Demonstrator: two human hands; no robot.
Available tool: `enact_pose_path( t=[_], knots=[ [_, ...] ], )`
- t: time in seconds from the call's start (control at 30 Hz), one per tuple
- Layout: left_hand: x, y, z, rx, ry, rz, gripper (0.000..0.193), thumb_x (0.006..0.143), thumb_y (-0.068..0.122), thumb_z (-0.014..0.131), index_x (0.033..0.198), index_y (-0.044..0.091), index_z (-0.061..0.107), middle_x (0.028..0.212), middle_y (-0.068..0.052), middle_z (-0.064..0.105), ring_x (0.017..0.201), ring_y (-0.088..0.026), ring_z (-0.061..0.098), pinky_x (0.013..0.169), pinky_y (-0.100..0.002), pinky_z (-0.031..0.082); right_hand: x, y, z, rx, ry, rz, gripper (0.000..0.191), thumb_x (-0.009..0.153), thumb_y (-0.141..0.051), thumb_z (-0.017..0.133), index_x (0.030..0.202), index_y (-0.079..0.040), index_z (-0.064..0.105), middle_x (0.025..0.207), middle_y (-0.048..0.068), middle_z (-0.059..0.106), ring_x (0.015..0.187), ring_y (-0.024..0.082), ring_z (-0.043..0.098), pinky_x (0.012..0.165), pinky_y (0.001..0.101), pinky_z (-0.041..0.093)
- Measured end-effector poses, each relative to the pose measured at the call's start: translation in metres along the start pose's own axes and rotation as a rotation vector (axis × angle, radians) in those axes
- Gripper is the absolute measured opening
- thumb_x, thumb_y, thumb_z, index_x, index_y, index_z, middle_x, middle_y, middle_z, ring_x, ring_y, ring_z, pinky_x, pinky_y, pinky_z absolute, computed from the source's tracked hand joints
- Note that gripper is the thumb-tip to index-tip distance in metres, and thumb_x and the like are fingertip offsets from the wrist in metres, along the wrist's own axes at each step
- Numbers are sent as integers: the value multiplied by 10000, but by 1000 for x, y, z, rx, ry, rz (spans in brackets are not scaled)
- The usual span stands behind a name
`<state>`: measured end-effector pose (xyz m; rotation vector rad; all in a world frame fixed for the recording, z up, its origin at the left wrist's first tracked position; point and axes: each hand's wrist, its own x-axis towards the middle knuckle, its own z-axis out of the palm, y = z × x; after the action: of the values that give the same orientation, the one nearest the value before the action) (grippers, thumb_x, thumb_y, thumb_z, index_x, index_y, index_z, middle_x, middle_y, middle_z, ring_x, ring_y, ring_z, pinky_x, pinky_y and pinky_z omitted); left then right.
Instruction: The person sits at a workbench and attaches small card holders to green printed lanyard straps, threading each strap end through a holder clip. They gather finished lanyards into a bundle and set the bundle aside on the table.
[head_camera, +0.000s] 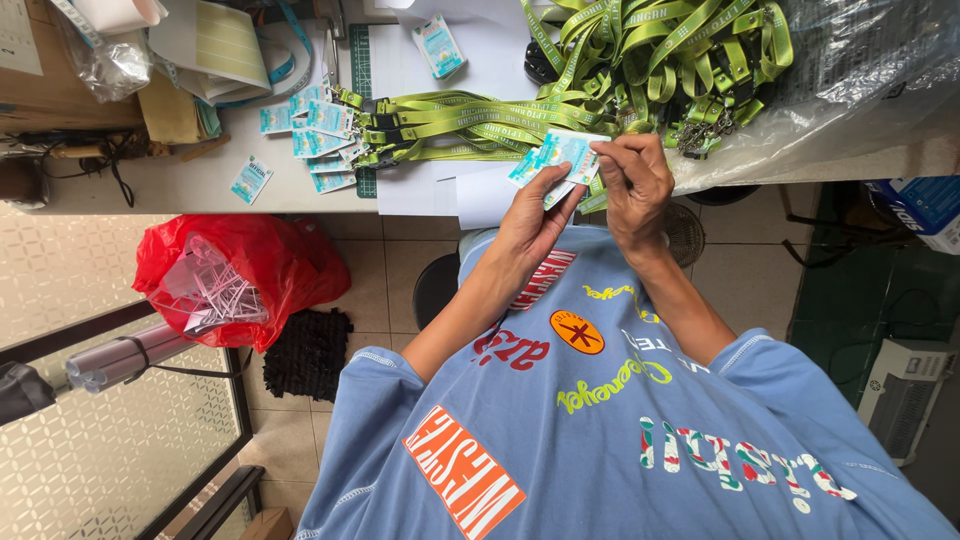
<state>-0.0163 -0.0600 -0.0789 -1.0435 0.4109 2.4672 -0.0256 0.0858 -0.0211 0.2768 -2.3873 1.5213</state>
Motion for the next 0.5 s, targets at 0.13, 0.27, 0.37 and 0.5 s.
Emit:
enact_pose_path(
  t=[0.13, 0.27, 0.37, 0.5],
  knots=[
    [5, -2, -3, -57, -4, -31, 238, 903, 44, 740, 1099, -25, 624, 1111, -118, 664, 1053, -216, 681, 889, -278, 625, -5, 5, 3, 76, 41, 49, 165, 1050, -133, 740, 1151, -11, 695, 1027, 88, 670, 890, 151, 631, 777, 290, 504],
    [5, 0, -2, -85, -10, -25, 237, 900, 44, 741, 1092, -26, 620, 1104, -121, 669, 1028, -213, 695, 864, -267, 633, -10, 16, 10, 250, 77, 121, 199, 1048, -141, 745, 1116, -6, 614, 1045, 89, 666, 902, 119, 605, 794, 259, 492],
    [4, 3, -2, -14, 36, 6, 241, 894, 48, 736, 1097, -16, 622, 1101, -108, 669, 1014, -197, 701, 857, -268, 640, -11, 23, 10, 268, 47, 102, 197, 1059, -131, 737, 1099, -10, 586, 1058, 96, 674, 914, 121, 607, 807, 254, 500],
    [2, 6, -4, -16, 32, -2, 253, 894, 39, 737, 1105, -34, 618, 1107, -124, 670, 1020, -211, 708, 852, -253, 640, -14, 28, 12, 256, 16, 70, 209, 1068, -129, 726, 1100, -1, 564, 1075, 106, 683, 945, 135, 630, 845, 263, 518]
  ],
)
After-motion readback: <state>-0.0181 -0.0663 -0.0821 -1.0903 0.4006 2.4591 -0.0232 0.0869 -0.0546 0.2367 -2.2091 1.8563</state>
